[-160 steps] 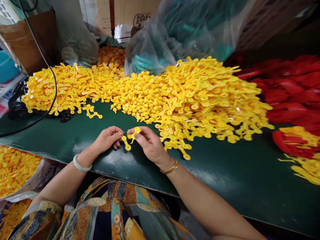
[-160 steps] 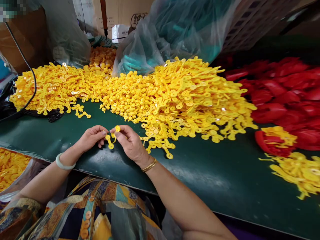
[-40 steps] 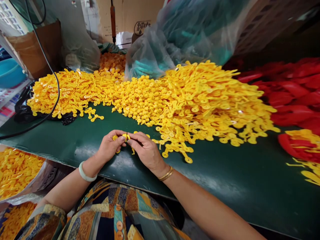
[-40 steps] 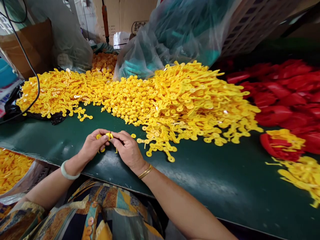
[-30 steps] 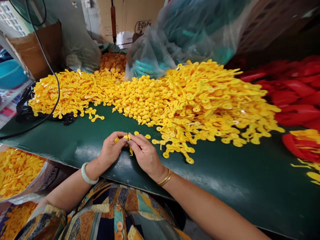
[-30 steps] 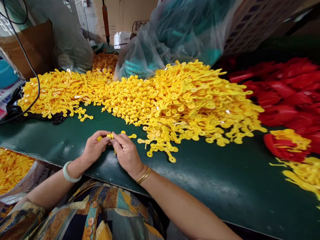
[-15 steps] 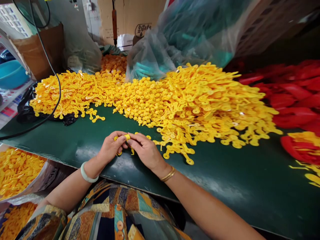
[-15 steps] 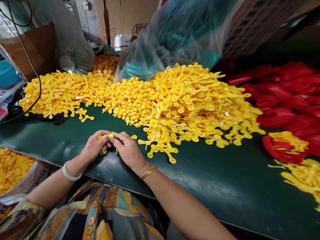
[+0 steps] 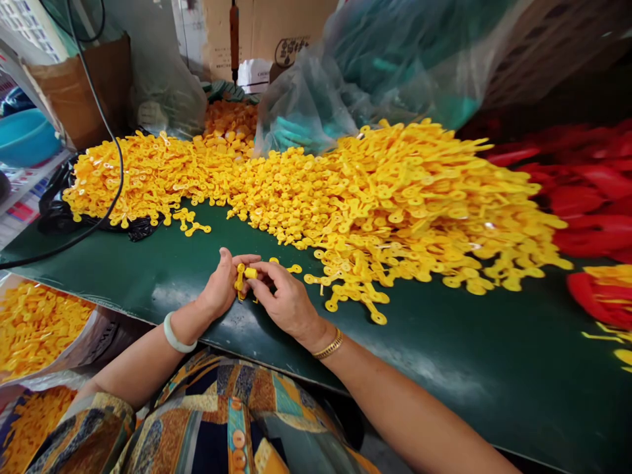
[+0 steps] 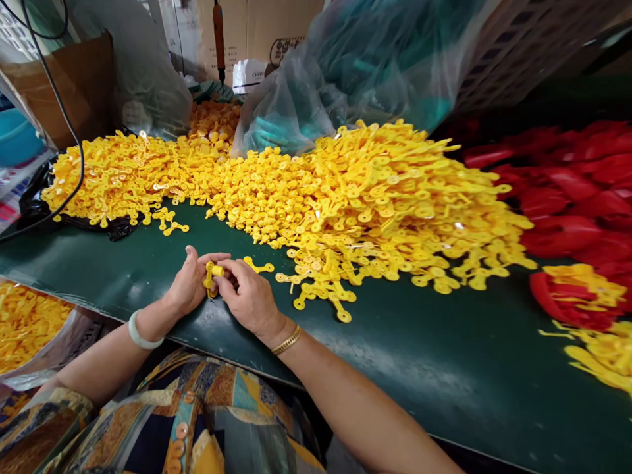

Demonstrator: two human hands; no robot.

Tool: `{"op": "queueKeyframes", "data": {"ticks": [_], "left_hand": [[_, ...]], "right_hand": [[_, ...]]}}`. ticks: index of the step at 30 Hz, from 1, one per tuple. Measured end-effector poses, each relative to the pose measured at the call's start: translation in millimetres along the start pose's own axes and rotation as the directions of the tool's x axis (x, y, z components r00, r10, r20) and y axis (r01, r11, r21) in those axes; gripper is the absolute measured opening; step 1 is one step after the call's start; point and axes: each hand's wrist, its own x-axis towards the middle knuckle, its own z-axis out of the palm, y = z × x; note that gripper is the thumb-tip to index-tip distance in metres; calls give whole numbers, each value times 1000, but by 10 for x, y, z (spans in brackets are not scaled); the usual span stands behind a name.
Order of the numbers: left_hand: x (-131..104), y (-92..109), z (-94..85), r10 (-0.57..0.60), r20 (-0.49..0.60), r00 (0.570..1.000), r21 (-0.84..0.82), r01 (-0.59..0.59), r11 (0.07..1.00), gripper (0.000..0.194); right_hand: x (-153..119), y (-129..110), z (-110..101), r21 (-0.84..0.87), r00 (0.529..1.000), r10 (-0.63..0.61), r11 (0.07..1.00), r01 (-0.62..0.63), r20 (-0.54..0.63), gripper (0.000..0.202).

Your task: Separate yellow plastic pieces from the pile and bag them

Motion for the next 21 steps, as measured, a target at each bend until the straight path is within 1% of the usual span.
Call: {"op": "queueKeyframes", "data": {"ticks": [5, 9, 14, 18, 21], "left_hand": [[-20, -7, 34, 9, 10, 1000, 16, -10, 1000, 89], [-18, -56, 4, 29, 35, 999, 29, -30, 999, 91], [-32, -104, -6, 37, 0, 999, 90, -37, 995, 89], [-48, -59, 45, -7, 13, 1000, 9, 7, 1000, 91], [-55, 2, 67, -39, 10, 999, -35, 40, 999, 94]], "right_hand": [[-11, 11, 23, -45, 1000, 22, 999, -22, 9, 18], [-15, 13, 39, -52, 1000, 13, 999, -12, 10, 18], [-29, 38, 68, -40, 999, 43, 998, -42, 24, 16], [-41, 52, 85, -15, 999, 35, 999, -35, 36, 16], [-45, 43, 77, 15, 999, 35, 999, -35, 21, 17]]}}
